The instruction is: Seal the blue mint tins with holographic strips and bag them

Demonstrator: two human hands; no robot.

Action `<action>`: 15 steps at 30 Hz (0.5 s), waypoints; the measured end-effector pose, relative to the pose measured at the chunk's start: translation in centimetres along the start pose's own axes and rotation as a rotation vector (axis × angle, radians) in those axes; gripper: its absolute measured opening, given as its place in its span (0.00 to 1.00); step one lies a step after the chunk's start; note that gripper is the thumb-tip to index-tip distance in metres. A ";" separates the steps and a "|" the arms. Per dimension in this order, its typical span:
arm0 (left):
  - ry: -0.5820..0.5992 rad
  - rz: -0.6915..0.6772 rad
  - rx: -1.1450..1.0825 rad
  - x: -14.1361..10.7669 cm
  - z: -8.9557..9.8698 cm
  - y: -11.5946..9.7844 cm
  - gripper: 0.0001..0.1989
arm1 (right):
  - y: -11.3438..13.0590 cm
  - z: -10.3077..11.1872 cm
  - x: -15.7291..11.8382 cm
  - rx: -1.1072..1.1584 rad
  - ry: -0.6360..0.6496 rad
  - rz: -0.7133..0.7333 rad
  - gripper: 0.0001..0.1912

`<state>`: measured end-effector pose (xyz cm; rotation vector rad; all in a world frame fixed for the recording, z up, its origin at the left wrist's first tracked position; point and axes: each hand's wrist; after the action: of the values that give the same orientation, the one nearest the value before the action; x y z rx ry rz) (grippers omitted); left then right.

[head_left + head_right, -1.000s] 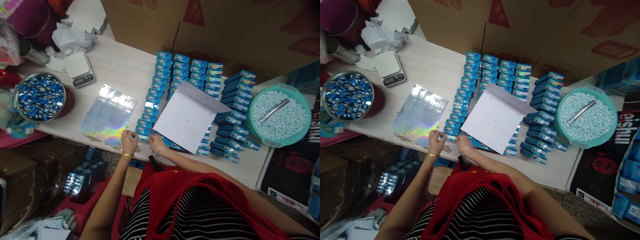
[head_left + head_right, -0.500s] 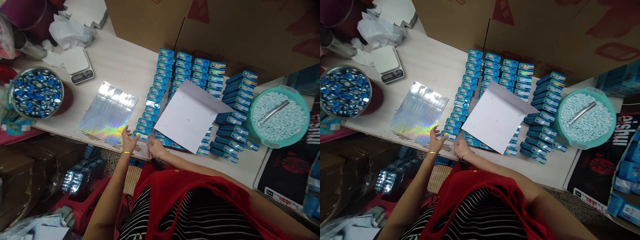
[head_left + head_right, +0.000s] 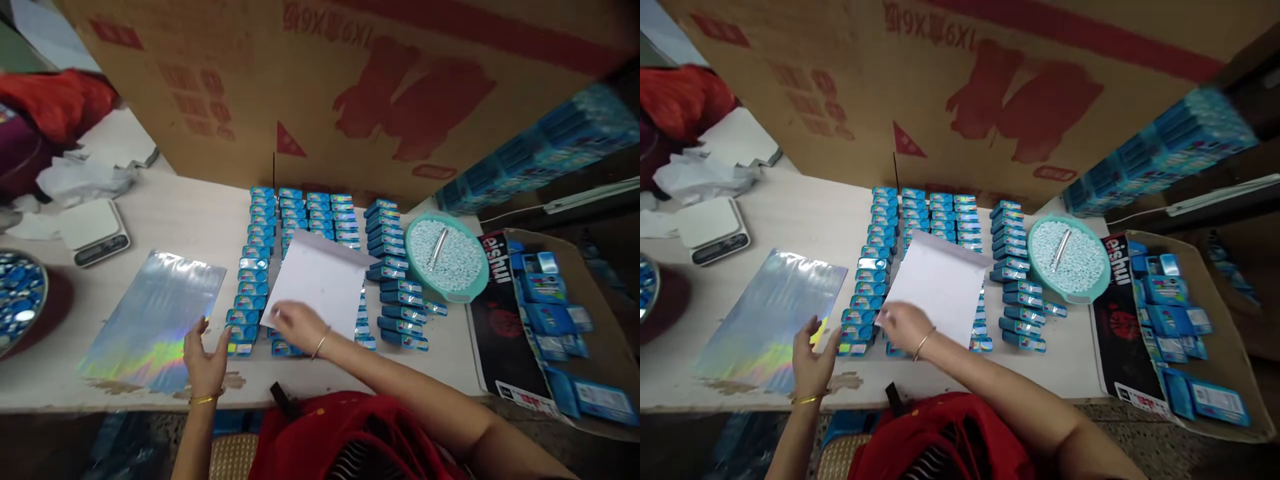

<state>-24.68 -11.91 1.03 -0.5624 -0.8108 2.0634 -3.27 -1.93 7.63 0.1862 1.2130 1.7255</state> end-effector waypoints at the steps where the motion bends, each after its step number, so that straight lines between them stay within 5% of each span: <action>1: 0.017 -0.092 0.003 0.6 -0.7 -1.3 0.30 | -1.1 3.0 0.5 -0.145 -0.228 0.072 0.14; 3: 0.094 -0.240 -0.007 1.7 -2.7 -4.3 0.24 | -3.9 8.9 1.7 -0.393 -0.553 -0.008 0.25; 4: 0.131 -0.296 -0.012 2.3 -4.0 -5.7 0.23 | -5.3 11.4 2.3 -0.469 -0.594 -0.083 0.27; 7: 0.170 -0.389 -0.015 3.6 -7.7 -9.5 0.29 | -9.0 16.0 3.7 -0.494 -0.421 -0.212 0.13; 11: 0.122 -0.268 -0.045 5.1 -9.1 -11.7 0.52 | -10.0 16.0 4.9 -0.356 -0.251 -0.034 0.10; 15: 0.095 -0.018 -0.066 8.1 -4.7 -10.8 0.61 | -7.6 13.7 7.9 -0.134 -0.109 0.214 0.11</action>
<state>-20.45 1.27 4.71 -0.6819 -0.8276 1.9842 5.58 13.07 5.39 0.3351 1.0229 1.9484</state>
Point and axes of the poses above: each hand's wrist, its own x-axis towards the middle knuckle, its own z-axis out of the back of the hand, y = z × x, and after that the axes turned 2 degrees about y, right-handed
